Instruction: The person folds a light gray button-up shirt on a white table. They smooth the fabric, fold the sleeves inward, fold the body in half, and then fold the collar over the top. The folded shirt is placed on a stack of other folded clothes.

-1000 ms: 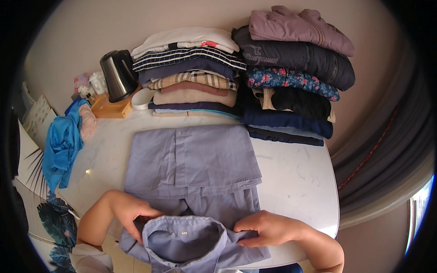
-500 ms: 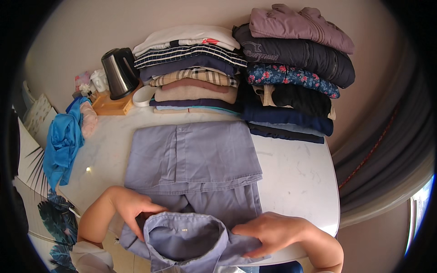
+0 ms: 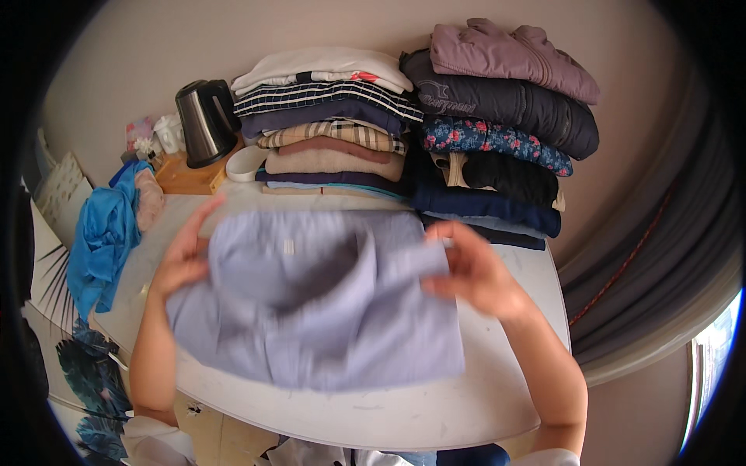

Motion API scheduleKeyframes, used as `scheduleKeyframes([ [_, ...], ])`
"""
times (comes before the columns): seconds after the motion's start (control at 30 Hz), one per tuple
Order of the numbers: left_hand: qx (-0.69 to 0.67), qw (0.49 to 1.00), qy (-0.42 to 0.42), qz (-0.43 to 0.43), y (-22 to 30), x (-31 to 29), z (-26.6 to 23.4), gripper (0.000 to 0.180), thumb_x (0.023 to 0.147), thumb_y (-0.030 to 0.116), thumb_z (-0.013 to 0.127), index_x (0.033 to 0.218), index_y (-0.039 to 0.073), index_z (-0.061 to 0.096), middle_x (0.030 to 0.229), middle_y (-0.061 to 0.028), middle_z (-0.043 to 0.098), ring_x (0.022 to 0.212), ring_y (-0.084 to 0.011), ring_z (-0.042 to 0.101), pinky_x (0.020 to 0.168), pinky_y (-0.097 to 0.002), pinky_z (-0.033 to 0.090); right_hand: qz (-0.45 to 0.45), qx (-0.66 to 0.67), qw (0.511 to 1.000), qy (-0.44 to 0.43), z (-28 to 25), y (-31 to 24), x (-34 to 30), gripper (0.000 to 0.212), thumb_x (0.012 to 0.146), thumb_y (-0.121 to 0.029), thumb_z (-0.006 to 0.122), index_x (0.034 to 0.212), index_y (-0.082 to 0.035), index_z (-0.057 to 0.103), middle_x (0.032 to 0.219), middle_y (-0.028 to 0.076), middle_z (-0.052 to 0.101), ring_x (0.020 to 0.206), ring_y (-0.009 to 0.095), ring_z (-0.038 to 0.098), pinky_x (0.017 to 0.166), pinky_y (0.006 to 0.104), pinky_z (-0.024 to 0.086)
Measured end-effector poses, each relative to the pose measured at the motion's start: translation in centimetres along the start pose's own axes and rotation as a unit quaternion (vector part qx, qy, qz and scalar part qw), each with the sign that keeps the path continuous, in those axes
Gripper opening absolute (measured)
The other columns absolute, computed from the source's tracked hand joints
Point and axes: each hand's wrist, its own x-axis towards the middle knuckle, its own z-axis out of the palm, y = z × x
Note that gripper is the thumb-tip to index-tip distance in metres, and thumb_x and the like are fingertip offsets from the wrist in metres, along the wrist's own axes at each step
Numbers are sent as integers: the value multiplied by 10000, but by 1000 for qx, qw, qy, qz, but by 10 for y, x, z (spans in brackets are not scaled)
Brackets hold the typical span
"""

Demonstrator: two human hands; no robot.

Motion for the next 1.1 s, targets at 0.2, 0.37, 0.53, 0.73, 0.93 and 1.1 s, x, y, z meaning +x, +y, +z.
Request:
scheduleKeyframes([
  [0.2, -144, 951, 226, -151, -54, 22, -48, 763, 945, 500, 568, 1568, 259, 199, 1265, -100, 585, 1026, -170, 630, 862, -298, 506, 3, -79, 987, 143, -16, 66, 73, 602, 917, -43, 661, 1436, -144, 372, 810, 46, 663, 772, 66, 570, 717, 213, 449],
  [0.37, -3, 966, 191, -174, -44, 11, -38, 759, 935, 340, 645, 1560, 281, 217, 1096, -63, 606, 913, -141, 599, 775, -283, 495, 59, -65, 989, 116, 3, 41, 56, 675, 905, -160, 719, 1477, -167, 360, 864, 58, 677, 798, 72, 579, 723, 226, 450],
  [0.53, 136, 980, 100, -106, -37, 11, -19, 887, 832, 62, 727, 1563, 168, 236, 1444, -115, 462, 1277, -217, 486, 1073, -324, 373, 85, -70, 994, 26, -6, 33, 50, 661, 809, -152, 778, 1404, -159, 490, 973, 36, 669, 782, 60, 565, 665, 205, 421],
  [0.73, 245, 964, 105, 17, -37, 17, 7, 728, 788, -88, 617, 1474, 69, 430, 1499, -76, 451, 1417, -204, 370, 1175, -324, 235, 47, -162, 985, -19, -14, 25, 49, 349, 796, -48, 742, 1140, -92, 697, 1013, -38, 632, 715, 32, 481, 626, 192, 410],
  [0.93, 292, 950, 112, -12, -56, 18, 0, 715, 807, -71, 619, 1478, 69, 416, 1511, -105, 415, 1424, -231, 353, 1160, -351, 272, 62, -310, 948, -47, -16, 28, 47, 490, 776, -138, 733, 1246, -91, 603, 932, 94, 634, 730, 167, 564, 681, 296, 471],
  [1.1, 440, 882, 167, 22, -53, 16, 4, 689, 794, -33, 668, 1434, 97, 452, 1440, -149, 445, 1367, -314, 410, 1113, -357, 340, -40, -549, 832, 70, 11, 21, 36, 458, 761, -189, 762, 1172, -73, 595, 1061, 169, 606, 905, 350, 615, 804, 411, 517],
])
